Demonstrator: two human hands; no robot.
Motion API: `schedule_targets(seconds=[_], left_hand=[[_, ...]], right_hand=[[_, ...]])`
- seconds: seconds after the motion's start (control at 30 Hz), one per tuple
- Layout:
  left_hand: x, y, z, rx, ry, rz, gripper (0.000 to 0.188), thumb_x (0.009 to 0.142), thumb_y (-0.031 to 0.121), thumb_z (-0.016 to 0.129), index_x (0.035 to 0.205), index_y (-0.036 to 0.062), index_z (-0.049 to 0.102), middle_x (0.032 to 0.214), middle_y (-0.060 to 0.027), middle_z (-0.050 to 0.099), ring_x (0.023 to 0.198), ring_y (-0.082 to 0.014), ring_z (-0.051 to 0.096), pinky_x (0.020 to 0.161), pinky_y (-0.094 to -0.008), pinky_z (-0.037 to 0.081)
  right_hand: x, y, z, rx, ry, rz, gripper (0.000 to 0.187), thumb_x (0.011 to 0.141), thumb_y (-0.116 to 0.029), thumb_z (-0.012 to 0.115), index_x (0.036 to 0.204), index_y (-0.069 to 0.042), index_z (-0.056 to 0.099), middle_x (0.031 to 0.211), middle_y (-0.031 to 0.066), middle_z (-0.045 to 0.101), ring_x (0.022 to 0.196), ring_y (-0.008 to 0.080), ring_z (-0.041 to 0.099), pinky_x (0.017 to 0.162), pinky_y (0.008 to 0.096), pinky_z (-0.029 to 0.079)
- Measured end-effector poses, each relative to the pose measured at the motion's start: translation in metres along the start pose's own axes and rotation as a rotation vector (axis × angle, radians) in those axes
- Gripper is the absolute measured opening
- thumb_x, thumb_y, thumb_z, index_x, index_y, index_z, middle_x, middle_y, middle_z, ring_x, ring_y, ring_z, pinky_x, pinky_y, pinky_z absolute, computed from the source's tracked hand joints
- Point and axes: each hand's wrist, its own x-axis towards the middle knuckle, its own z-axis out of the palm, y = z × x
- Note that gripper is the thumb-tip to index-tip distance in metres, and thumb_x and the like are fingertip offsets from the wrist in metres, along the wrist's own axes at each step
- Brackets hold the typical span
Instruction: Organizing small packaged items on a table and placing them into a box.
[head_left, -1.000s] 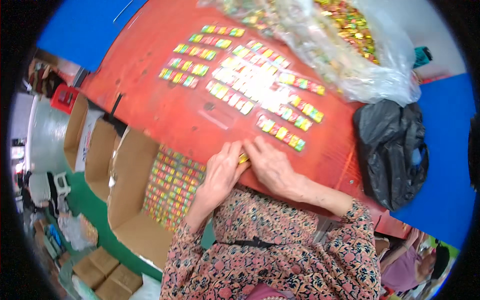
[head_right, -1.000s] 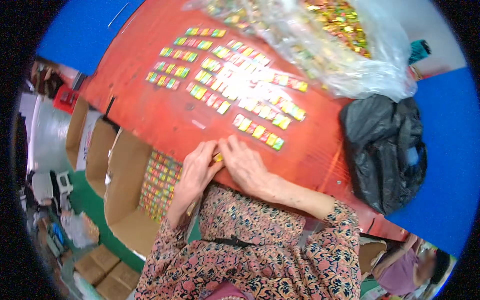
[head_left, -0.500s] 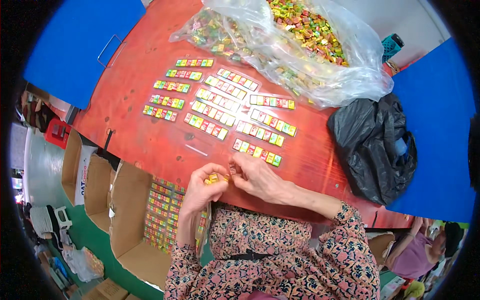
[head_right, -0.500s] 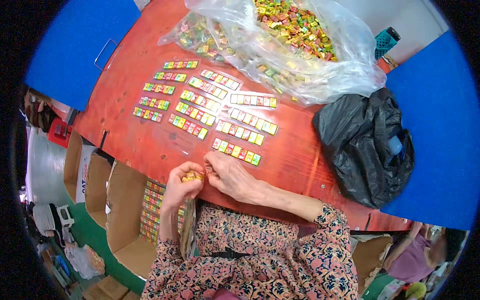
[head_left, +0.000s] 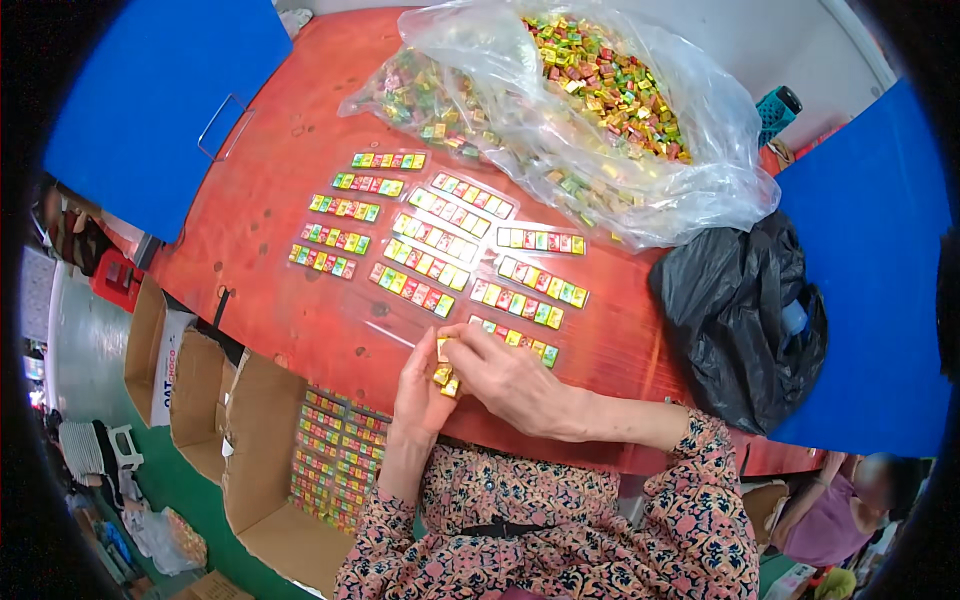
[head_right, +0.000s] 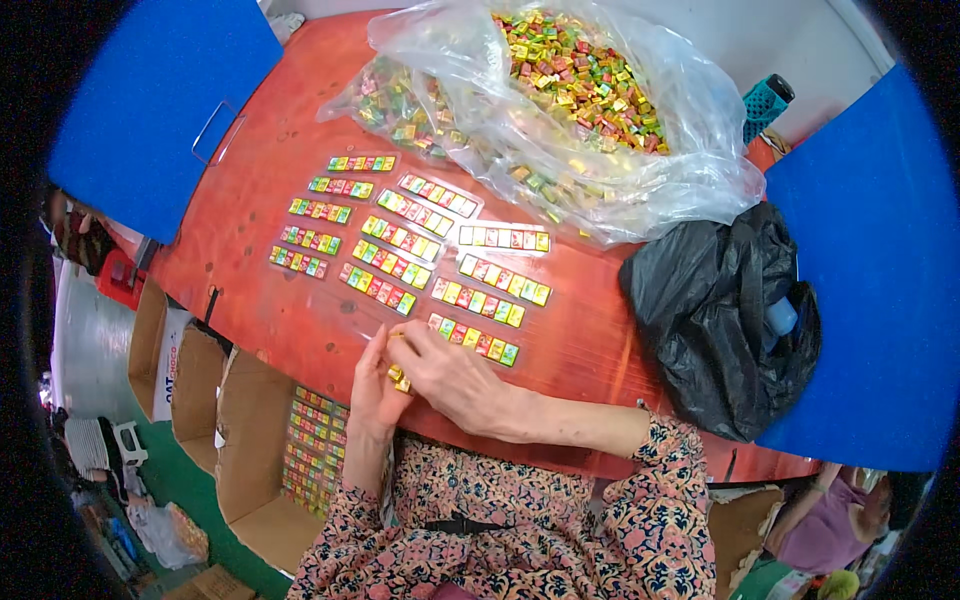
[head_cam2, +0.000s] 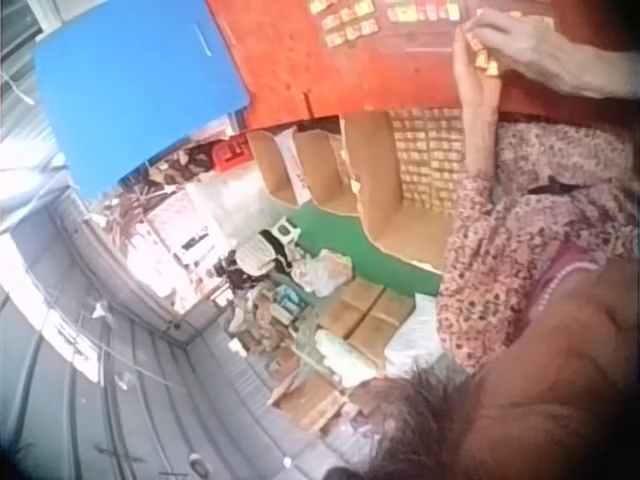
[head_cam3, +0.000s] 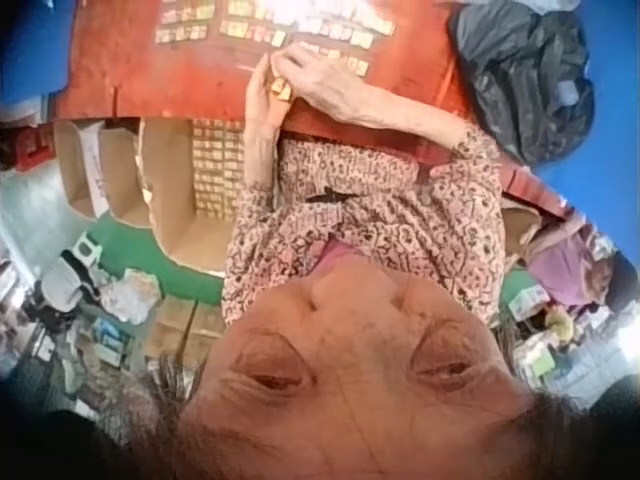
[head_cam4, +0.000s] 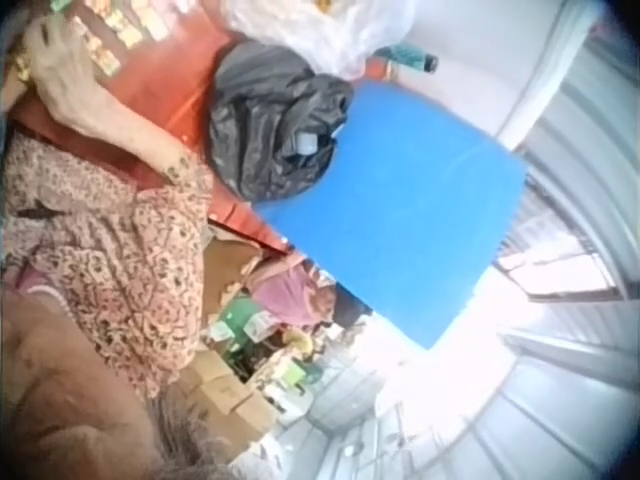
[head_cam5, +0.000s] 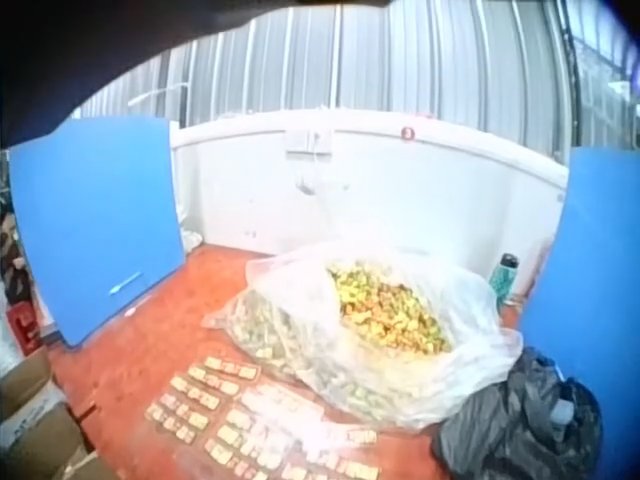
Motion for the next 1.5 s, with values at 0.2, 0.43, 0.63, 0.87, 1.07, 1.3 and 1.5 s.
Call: schedule_targets(seconds=[0.2,0.43,0.63,0.87,1.07,1.3,1.5], left_hand=[[0.004,-0.005,0.014,-0.06,0.465,0.009,0.026,0.096,0.028,0.046,0.101,0.0048,0.058,0.093,-0.0084,0.061,0.079,-0.0159,0.06,0.068,-0.031,0.052],[-0.024,0.012,-0.001,0.121,0.351,0.05,0.026,0.096,0.028,0.046,0.093,0.0039,0.056,0.075,-0.0092,0.054,0.041,-0.0088,0.036,0.033,-0.0178,0.025],[-0.043,0.029,-0.013,0.304,0.592,0.305,0.022,0.095,0.024,0.049,0.089,0.0036,0.056,0.068,-0.0117,0.057,0.038,-0.0133,0.045,0.03,-0.0191,0.027],[-0.035,0.031,-0.009,0.375,0.63,0.34,0.026,0.097,0.025,0.046,0.089,0.001,0.054,0.069,-0.011,0.055,0.038,-0.0105,0.04,0.03,-0.0182,0.024],[-0.038,0.033,-0.014,0.31,0.621,0.35,0.021,0.094,0.021,0.049,0.088,0.0014,0.056,0.067,-0.0135,0.058,0.037,-0.016,0.05,0.029,-0.0203,0.029],[-0.036,0.031,-0.016,0.321,0.611,0.353,0.021,0.093,0.021,0.051,0.088,0.0006,0.056,0.068,-0.0139,0.058,0.037,-0.0163,0.05,0.029,-0.02,0.029],[-0.035,0.03,-0.013,0.33,0.628,0.369,0.021,0.093,0.02,0.051,0.088,0.0002,0.056,0.068,-0.0136,0.059,0.038,-0.016,0.051,0.029,-0.0197,0.03]], right_hand=[[0.018,0.027,-0.028,0.094,-0.023,0.001,0.032,0.078,-0.012,0.067,0.106,-0.004,0.053,0.09,0.0139,0.053,0.074,0.0296,0.06,0.06,0.0368,0.051],[0.106,0.251,-0.177,-0.614,0.546,0.121,0.016,0.079,-0.008,0.057,0.089,0.002,0.064,0.081,0.0183,0.064,0.074,0.0293,0.063,0.073,0.0367,0.049],[0.176,0.376,-0.216,-0.47,0.644,0.322,0.019,0.076,-0.017,0.062,0.085,-0.001,0.066,0.085,0.0202,0.064,0.083,0.0367,0.061,0.07,0.0466,0.047],[0.191,0.415,-0.221,-0.84,0.357,0.373,0.026,0.079,-0.021,0.058,0.095,-0.004,0.066,0.077,0.0189,0.064,0.072,0.0326,0.063,0.065,0.0414,0.047],[0.177,0.405,-0.236,-0.054,0.607,0.57,0.029,0.07,-0.022,0.07,0.09,-0.001,0.069,0.077,0.0093,0.068,0.07,0.0136,0.062,0.065,0.0294,0.049],[0.171,0.432,-0.255,-0.401,0.527,0.654,0.026,0.08,-0.018,0.06,0.102,-0.008,0.068,0.086,0.0088,0.067,0.071,0.0203,0.063,0.066,0.0358,0.049],[0.187,0.421,-0.221,-0.938,0.397,0.347,0.021,0.083,-0.019,0.061,0.1,-0.009,0.068,0.092,0.0185,0.061,0.089,0.0335,0.059,0.074,0.0425,0.047]])
